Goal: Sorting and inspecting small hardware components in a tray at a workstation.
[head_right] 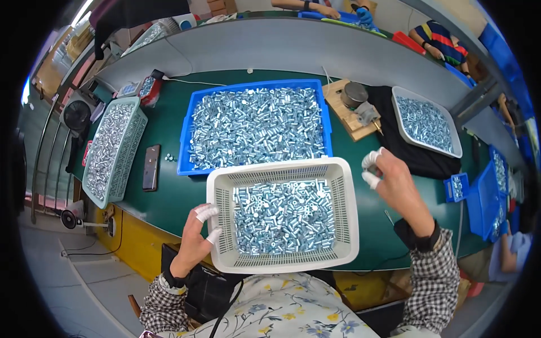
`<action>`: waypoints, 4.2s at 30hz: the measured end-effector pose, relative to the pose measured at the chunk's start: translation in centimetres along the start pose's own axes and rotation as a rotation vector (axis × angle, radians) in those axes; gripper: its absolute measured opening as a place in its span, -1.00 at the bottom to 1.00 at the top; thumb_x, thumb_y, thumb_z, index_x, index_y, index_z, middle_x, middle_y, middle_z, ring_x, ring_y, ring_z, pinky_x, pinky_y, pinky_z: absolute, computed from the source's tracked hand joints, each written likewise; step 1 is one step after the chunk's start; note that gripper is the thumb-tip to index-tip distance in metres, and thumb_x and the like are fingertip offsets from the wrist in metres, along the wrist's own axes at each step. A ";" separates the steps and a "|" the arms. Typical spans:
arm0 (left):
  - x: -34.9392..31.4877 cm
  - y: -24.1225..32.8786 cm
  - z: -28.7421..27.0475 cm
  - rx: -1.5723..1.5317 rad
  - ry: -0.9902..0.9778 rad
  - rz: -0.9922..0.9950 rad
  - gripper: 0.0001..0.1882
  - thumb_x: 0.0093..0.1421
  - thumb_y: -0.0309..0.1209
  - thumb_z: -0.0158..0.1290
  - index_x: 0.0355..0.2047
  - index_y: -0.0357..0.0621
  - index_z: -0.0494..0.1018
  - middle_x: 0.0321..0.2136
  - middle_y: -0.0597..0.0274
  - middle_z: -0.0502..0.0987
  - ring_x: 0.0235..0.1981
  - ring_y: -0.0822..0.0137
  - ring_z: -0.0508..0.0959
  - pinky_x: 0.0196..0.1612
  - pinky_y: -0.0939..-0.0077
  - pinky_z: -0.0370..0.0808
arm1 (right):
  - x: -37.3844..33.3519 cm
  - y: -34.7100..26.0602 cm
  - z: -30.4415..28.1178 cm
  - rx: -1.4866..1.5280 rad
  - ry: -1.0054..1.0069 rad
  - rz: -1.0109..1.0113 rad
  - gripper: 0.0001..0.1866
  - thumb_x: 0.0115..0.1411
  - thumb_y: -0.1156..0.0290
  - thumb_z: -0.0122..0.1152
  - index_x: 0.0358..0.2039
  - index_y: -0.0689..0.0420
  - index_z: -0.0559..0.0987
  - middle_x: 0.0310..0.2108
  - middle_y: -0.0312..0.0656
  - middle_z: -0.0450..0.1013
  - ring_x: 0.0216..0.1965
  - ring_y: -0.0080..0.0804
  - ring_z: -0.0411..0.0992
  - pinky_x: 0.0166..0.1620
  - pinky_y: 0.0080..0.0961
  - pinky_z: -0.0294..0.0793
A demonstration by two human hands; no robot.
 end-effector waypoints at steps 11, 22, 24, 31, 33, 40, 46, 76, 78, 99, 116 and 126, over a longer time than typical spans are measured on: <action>2.3 -2.0 3.6 0.072 -0.083 -0.041 -0.64 -0.06 -0.57 0.10 -0.17 -0.16 0.43 -0.07 0.08 0.43 0.14 -0.08 0.22 0.14 0.10 0.16 | 12.1 6.4 7.3 0.135 -0.300 0.077 -0.85 -0.03 0.55 0.20 -0.44 0.30 0.45 -0.59 -0.13 0.38 -0.54 -0.37 0.37 -0.41 -0.48 0.36; 1.9 -2.5 3.7 0.120 -0.083 -0.051 -0.74 -0.05 -0.61 0.06 -0.28 -0.16 0.49 -0.19 0.13 0.52 0.08 -0.09 0.27 0.11 0.13 0.20 | 13.5 7.6 11.0 0.142 -0.369 -0.035 -0.87 -0.05 0.56 0.14 -0.43 0.30 0.48 -0.52 0.02 0.45 -0.40 -0.06 0.47 -0.33 -0.26 0.41; 2.0 -2.4 3.7 0.124 -0.091 -0.053 -0.75 -0.04 -0.61 0.06 -0.29 -0.16 0.49 -0.19 0.14 0.52 0.08 -0.08 0.27 0.11 0.14 0.20 | 13.6 7.5 11.4 0.061 -0.383 -0.067 -0.87 -0.06 0.57 0.13 -0.43 0.30 0.48 -0.50 0.04 0.46 -0.35 0.01 0.46 -0.30 -0.20 0.41; 2.1 -2.6 3.7 0.132 -0.098 -0.092 -0.83 0.01 -0.59 0.03 -0.35 -0.16 0.49 -0.22 0.16 0.53 0.13 -0.03 0.23 0.15 0.15 0.13 | 13.1 8.1 12.6 0.070 -0.399 -0.108 -0.89 -0.03 0.57 0.10 -0.45 0.30 0.43 -0.47 0.04 0.42 -0.35 0.04 0.41 -0.29 -0.18 0.36; 2.1 -2.5 3.6 0.144 -0.095 -0.094 -0.83 0.01 -0.59 0.03 -0.34 -0.16 0.50 -0.23 0.17 0.53 0.12 -0.03 0.23 0.15 0.16 0.13 | 13.5 7.8 12.7 0.072 -0.399 -0.116 -0.90 -0.04 0.58 0.09 -0.46 0.30 0.42 -0.47 0.04 0.41 -0.35 0.04 0.41 -0.28 -0.17 0.35; 2.2 -2.2 3.8 0.165 -0.078 -0.079 -0.78 -0.04 -0.60 0.05 -0.33 -0.13 0.52 -0.23 0.19 0.53 0.06 -0.05 0.29 0.11 0.17 0.20 | 12.8 8.2 11.5 -0.090 -0.335 -0.149 -0.93 -0.04 0.63 0.04 -0.47 0.30 0.43 -0.42 0.03 0.42 -0.32 0.03 0.41 -0.28 -0.15 0.35; 2.4 -2.1 3.7 0.136 -0.077 -0.086 -0.77 -0.05 -0.60 0.06 -0.33 -0.12 0.53 -0.24 0.19 0.54 0.06 -0.04 0.30 0.09 0.19 0.23 | 12.7 8.1 11.8 -0.076 -0.336 -0.167 -0.82 -0.14 0.73 -0.01 -0.44 0.32 0.44 -0.44 0.06 0.43 -0.31 0.05 0.43 -0.26 -0.14 0.40; 2.2 -2.3 3.8 0.100 -0.101 -0.125 -0.83 -0.02 -0.59 0.03 -0.37 -0.16 0.50 -0.25 0.18 0.54 0.11 -0.02 0.23 0.15 0.18 0.12 | 11.8 7.7 9.4 0.040 -0.296 -0.099 -0.83 -0.10 0.68 0.04 -0.41 0.30 0.46 -0.42 0.06 0.46 -0.33 0.04 0.43 -0.30 -0.13 0.39; 2.3 -2.2 3.7 0.138 -0.089 -0.103 -0.80 -0.04 -0.60 0.04 -0.36 -0.14 0.52 -0.26 0.17 0.54 0.07 -0.03 0.27 0.12 0.18 0.17 | 11.7 8.0 9.7 0.031 -0.290 -0.109 -0.85 -0.06 0.63 0.07 -0.40 0.30 0.46 -0.43 0.05 0.45 -0.35 0.03 0.43 -0.31 -0.15 0.39; 2.0 -2.5 3.8 0.114 -0.094 -0.128 -0.80 -0.02 -0.60 0.03 -0.35 -0.15 0.52 -0.24 0.20 0.54 0.11 0.01 0.23 0.15 0.20 0.13 | 11.5 8.1 10.0 0.055 -0.323 -0.135 -0.85 0.00 0.52 0.17 -0.40 0.30 0.48 -0.44 0.01 0.46 -0.40 0.00 0.43 -0.33 -0.24 0.40; 2.3 -2.3 3.6 0.081 -0.061 -0.072 -0.72 -0.08 -0.63 0.05 -0.32 -0.08 0.55 -0.27 0.22 0.54 0.06 0.01 0.30 0.08 0.22 0.26 | 9.6 6.0 6.8 0.109 -0.214 0.003 -0.86 0.02 0.61 0.17 -0.35 0.30 0.46 -0.50 -0.05 0.42 -0.50 -0.25 0.42 -0.40 -0.44 0.41; 2.0 -1.7 3.6 0.156 -0.034 0.089 -0.71 -0.06 -0.61 0.10 -0.26 -0.11 0.50 -0.28 0.16 0.51 0.08 -0.04 0.28 0.07 0.16 0.27 | 0.4 0.1 5.8 0.112 -0.149 -0.014 -0.87 0.03 0.60 0.15 -0.37 0.31 0.45 -0.42 -0.05 0.39 -0.45 -0.17 0.41 -0.41 -0.38 0.39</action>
Point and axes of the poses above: each hand's wrist, its own x-axis towards the middle knuckle, its own z-axis out of the palm, y = z × x, the point moved 4 cm from there along x, towards the middle knuckle
